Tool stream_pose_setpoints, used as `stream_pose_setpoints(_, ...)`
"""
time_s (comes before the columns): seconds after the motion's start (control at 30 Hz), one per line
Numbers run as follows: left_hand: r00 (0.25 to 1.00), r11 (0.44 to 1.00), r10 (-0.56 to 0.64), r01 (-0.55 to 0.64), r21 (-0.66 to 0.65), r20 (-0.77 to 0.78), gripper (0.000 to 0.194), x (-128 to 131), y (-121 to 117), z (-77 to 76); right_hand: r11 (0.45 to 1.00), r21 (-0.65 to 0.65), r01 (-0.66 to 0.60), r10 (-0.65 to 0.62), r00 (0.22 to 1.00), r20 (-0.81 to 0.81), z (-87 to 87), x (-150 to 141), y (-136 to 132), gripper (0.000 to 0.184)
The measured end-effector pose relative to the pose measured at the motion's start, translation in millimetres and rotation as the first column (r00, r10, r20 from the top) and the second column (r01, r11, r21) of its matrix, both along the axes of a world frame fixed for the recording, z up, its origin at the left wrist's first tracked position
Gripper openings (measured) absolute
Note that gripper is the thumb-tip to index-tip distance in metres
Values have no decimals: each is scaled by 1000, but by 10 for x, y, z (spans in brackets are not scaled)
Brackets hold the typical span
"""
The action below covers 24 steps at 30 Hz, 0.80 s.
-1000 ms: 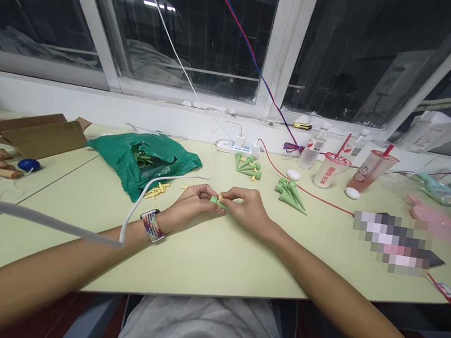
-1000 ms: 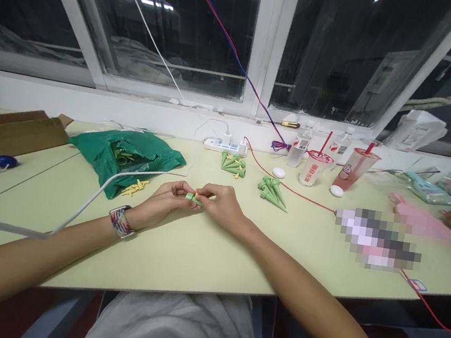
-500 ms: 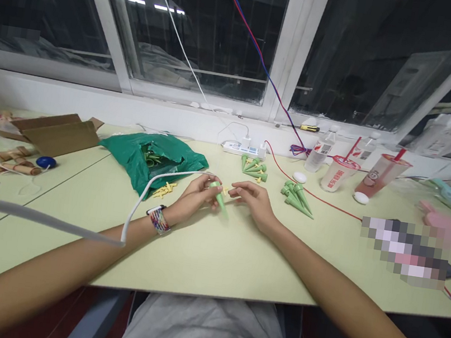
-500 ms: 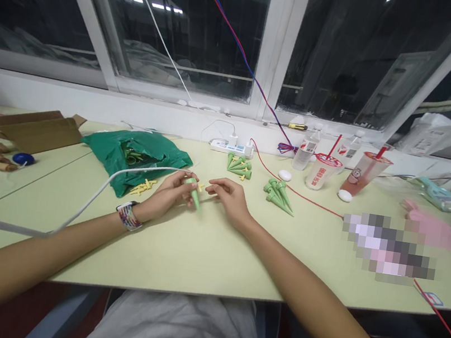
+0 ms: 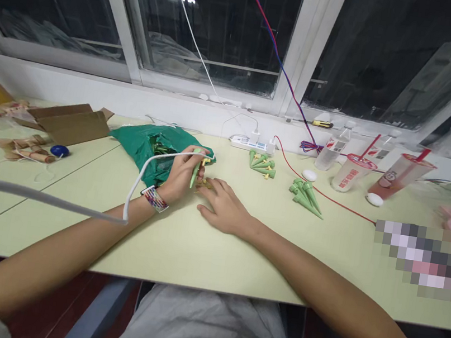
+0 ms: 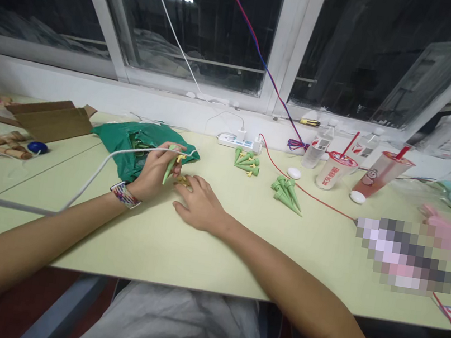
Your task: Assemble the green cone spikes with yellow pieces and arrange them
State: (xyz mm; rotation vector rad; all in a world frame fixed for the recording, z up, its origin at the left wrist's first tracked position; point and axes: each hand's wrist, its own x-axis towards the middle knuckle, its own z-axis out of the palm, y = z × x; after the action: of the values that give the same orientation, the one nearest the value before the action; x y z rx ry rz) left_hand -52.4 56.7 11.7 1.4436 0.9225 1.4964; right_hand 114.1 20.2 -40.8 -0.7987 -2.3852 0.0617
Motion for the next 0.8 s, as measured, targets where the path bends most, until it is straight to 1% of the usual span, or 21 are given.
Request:
stream_pose_setpoints(0.07,1000,1000,21,-21,6,14,20,-20,17,3,1000,-8,-14,13,1000,-16,1,-9,3,35)
stream_pose_setpoints(0.17,999,1000,26,-26,3,32,23,-33,38,-15,998,-19,-59,57,994,-94,3,36,-23,23)
stream_pose_setpoints(0.23,999,999,32,-33,8,39,24,-30,52,-37,998,-14,-63,60,987,-147,-2,68,-37,25)
stream_pose_setpoints(0.3,999,999,40,-40,6,35,23,-22,61,-57,999,-10,-34,32,986,-163,-13,83,-38,27)
stream_pose_setpoints(0.43,999,998,41,-40,-41,17,21,-4,54,-66,1000,-23,3,-5,993,-120,-32,81,-23,25)
stream_pose_setpoints(0.6,999,997,43,-43,-64,1,22,-2,46,-62,999,-24,32,-35,993,-115,-20,81,-28,34)
stream_pose_setpoints(0.73,998,996,57,-57,-64,-1,22,-3,67,-84,998,-30,47,-50,994,-101,-11,89,-35,27)
stream_pose_setpoints(0.8,998,996,59,-60,-70,-7,22,0,72,-91,997,-16,71,-72,991,-116,-6,92,-34,28)
